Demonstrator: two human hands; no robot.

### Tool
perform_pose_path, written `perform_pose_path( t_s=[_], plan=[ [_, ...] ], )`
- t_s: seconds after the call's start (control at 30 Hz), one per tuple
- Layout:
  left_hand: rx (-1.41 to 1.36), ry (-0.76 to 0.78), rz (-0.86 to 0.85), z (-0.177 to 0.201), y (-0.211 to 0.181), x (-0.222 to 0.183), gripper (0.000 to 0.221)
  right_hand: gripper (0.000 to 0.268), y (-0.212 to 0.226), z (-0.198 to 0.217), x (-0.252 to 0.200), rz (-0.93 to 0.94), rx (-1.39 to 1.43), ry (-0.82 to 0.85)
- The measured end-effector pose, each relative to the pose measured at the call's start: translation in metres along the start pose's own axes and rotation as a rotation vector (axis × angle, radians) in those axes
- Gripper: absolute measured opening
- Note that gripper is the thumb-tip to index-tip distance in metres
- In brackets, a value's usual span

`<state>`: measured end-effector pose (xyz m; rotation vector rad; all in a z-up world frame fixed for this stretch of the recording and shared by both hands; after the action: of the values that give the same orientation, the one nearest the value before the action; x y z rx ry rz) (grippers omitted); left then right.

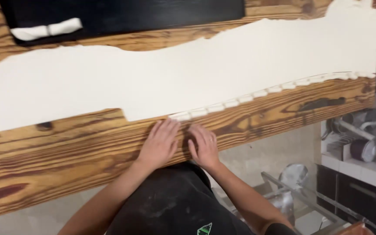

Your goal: Weighing, rolling, and cutting dough into small pieces before arranging them on a baking tray.

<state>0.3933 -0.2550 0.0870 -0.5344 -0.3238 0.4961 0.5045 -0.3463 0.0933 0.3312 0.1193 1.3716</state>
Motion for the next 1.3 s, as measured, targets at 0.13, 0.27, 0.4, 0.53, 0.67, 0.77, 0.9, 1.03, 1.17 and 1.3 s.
perform_pose_path(
  t_s=[0.13, 0.27, 0.4, 0.53, 0.67, 0.77, 0.9, 1.03, 1.17, 1.3],
  plan=[
    [0.213, 0.025, 0.146, -0.034, -0.037, 0.040, 0.070, 0.062, -0.039, 0.012, 0.031, -0.002, -0.069, 0.198],
    [0.289, -0.032, 0.182, -0.050, -0.002, 0.070, 0.053, 0.047, -0.069, -0.025, 0.069, 0.088, -0.108, 0.234],
    [0.270, -0.076, 0.095, -0.067, 0.043, 0.039, 0.036, 0.031, -0.066, -0.058, 0.066, 0.241, -0.021, 0.102],
    [0.303, -0.064, 0.087, -0.035, 0.028, -0.057, 0.034, 0.036, -0.034, -0.009, 0.004, 0.394, 0.059, 0.189],
    [0.445, -0.152, 0.228, -0.005, 0.000, -0.083, 0.053, 0.049, -0.025, -0.017, -0.026, 0.427, 0.002, 0.207],
    [0.515, -0.134, 0.344, 0.018, 0.001, -0.028, 0.074, 0.070, 0.004, -0.022, 0.009, 0.450, -0.089, 0.211],
    [0.372, 0.003, 0.452, 0.011, 0.049, 0.034, 0.078, 0.068, 0.021, -0.044, 0.083, 0.267, -0.133, 0.449],
    [0.461, -0.171, 0.506, 0.013, 0.022, -0.013, 0.066, 0.065, 0.006, -0.042, 0.046, 0.239, -0.131, 0.502],
    [0.404, -0.183, 0.425, 0.001, -0.003, -0.089, 0.065, 0.053, -0.020, -0.029, -0.010, 0.434, 0.026, 0.282],
    [0.120, -0.009, 0.498, -0.057, 0.053, -0.144, 0.036, 0.032, -0.083, -0.055, -0.021, 0.353, 0.281, 0.244]
  ],
)
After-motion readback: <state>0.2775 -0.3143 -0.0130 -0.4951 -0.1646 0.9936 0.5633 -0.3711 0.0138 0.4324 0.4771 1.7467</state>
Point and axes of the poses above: each hand's wrist, its own x-axis towards the middle knuckle, its own z-axis out of the back of the hand, y = z × x, the point moved 10 cm from there along x, towards the middle knuckle, and after that the axes turned 4 degrees about z, right-handed, at the moved point
